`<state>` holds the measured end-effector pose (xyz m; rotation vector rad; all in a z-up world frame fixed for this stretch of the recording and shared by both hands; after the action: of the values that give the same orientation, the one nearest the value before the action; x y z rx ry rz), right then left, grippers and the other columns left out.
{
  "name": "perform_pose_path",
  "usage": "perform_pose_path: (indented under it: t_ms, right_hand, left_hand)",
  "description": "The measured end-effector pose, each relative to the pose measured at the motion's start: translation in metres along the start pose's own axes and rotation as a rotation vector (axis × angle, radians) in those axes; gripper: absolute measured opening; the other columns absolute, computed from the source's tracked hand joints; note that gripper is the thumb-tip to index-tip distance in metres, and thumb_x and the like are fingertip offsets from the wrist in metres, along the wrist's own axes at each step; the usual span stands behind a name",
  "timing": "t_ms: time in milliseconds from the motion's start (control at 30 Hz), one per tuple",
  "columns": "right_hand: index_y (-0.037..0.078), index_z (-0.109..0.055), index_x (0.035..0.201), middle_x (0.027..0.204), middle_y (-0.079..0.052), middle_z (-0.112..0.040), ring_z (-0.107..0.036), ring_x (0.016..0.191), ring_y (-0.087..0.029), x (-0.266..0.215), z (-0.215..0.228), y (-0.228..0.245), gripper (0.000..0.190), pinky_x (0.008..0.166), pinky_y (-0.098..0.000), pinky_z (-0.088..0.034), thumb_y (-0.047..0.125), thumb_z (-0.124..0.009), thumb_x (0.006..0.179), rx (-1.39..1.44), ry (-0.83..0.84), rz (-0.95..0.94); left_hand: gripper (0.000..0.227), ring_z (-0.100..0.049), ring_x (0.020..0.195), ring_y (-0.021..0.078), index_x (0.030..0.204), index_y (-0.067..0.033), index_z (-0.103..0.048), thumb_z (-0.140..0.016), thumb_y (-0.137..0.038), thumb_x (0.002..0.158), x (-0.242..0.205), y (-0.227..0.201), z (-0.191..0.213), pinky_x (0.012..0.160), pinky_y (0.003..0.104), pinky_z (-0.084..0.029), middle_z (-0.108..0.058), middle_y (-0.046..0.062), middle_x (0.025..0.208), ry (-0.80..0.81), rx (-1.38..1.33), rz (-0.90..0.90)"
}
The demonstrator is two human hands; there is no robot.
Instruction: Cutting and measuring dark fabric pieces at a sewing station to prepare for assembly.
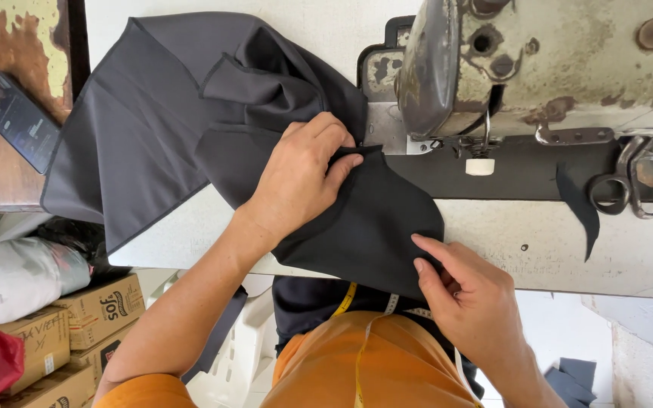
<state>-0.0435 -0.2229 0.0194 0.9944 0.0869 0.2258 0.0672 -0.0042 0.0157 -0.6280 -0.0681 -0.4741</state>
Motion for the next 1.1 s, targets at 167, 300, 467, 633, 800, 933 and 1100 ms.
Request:
perform_pose_path:
  t_ms: [167,300,467,633,800,933,1100]
  right_hand:
    - [0.005,-0.072,0.122,0.067,0.002,-0.061,-0.051,0.053,-0.008,-0.001,-0.002,0.0,0.028,0.052,-0.0222,-0.048,0.005,-0.067,0.094,-0.09,-0.01,0.04]
    - [0.006,-0.072,0.124,0.066,0.002,-0.059,-0.049,0.053,-0.009,0.0,0.001,0.004,0.03,0.053,-0.0242,-0.047,0.007,-0.067,0.094,-0.113,0.022,0.002]
    - [0.01,-0.075,0.126,0.095,-0.008,-0.058,-0.057,0.077,-0.028,0.008,0.013,0.019,0.036,0.07,-0.0434,-0.051,0.02,-0.078,0.092,-0.49,-0.072,0.162]
    - [0.003,-0.071,0.125,0.123,-0.014,-0.063,-0.062,0.104,-0.032,0.039,-0.005,0.033,0.034,0.094,-0.0469,-0.05,0.023,-0.07,0.098,-0.48,-0.088,0.354]
    - [0.005,-0.068,0.129,0.139,-0.013,-0.06,-0.057,0.113,-0.033,0.054,-0.027,0.028,0.039,0.095,-0.0457,-0.049,0.031,-0.066,0.1,-0.579,-0.043,0.412]
    - [0.01,-0.067,0.133,0.152,-0.004,-0.056,-0.057,0.114,-0.027,0.057,-0.035,0.028,0.047,0.09,-0.0411,-0.048,0.041,-0.064,0.099,-0.734,-0.041,0.417]
    - [0.014,-0.069,0.133,0.152,0.002,-0.057,-0.057,0.113,-0.024,0.054,-0.039,0.031,0.048,0.085,-0.0373,-0.045,0.046,-0.06,0.098,-0.845,-0.102,0.43]
  left_hand:
    - [0.009,-0.061,0.086,0.0232,0.099,-0.0037,-0.065,-0.071,-0.011,0.098,0.001,0.001,-0.001,0.082,0.038,-0.049,-0.059,0.005,0.099,-0.02,0.027,-0.001]
    - [0.009,-0.061,0.084,0.0227,0.098,-0.0037,-0.066,-0.072,-0.01,0.097,0.001,0.0,-0.002,0.082,0.037,-0.049,-0.059,0.005,0.099,-0.031,0.022,0.01]
    - [0.009,-0.062,0.085,0.0228,0.098,-0.0026,-0.068,-0.073,-0.009,0.097,0.001,0.0,-0.003,0.081,0.037,-0.048,-0.06,0.005,0.099,-0.034,0.026,0.009]
    - [0.01,-0.061,0.083,0.0233,0.095,-0.0026,-0.067,-0.074,-0.009,0.096,0.002,0.0,-0.003,0.08,0.038,-0.048,-0.059,0.004,0.097,-0.063,0.019,-0.002]
    - [0.009,-0.061,0.08,0.0231,0.092,-0.0031,-0.066,-0.074,-0.008,0.095,0.002,-0.001,-0.004,0.079,0.038,-0.048,-0.059,0.004,0.096,-0.074,0.021,0.006]
    - [0.01,-0.059,0.078,0.0233,0.091,-0.0029,-0.065,-0.073,-0.006,0.096,0.001,-0.003,-0.004,0.078,0.038,-0.048,-0.059,0.004,0.094,-0.105,0.045,-0.035]
    - [0.024,-0.054,0.109,0.0366,0.12,0.0005,-0.062,-0.068,-0.005,0.098,-0.01,-0.038,0.009,0.116,0.066,-0.031,-0.054,0.016,0.129,-0.157,0.289,-0.136]
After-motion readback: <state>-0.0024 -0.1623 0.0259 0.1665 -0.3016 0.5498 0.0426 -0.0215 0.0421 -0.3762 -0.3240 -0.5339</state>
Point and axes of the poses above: each hand's wrist, its own x-axis towards the middle knuckle, its own z-axis out of the back of the hand, y = z × x, the point moved 5 cm from there along x, towards the middle knuckle
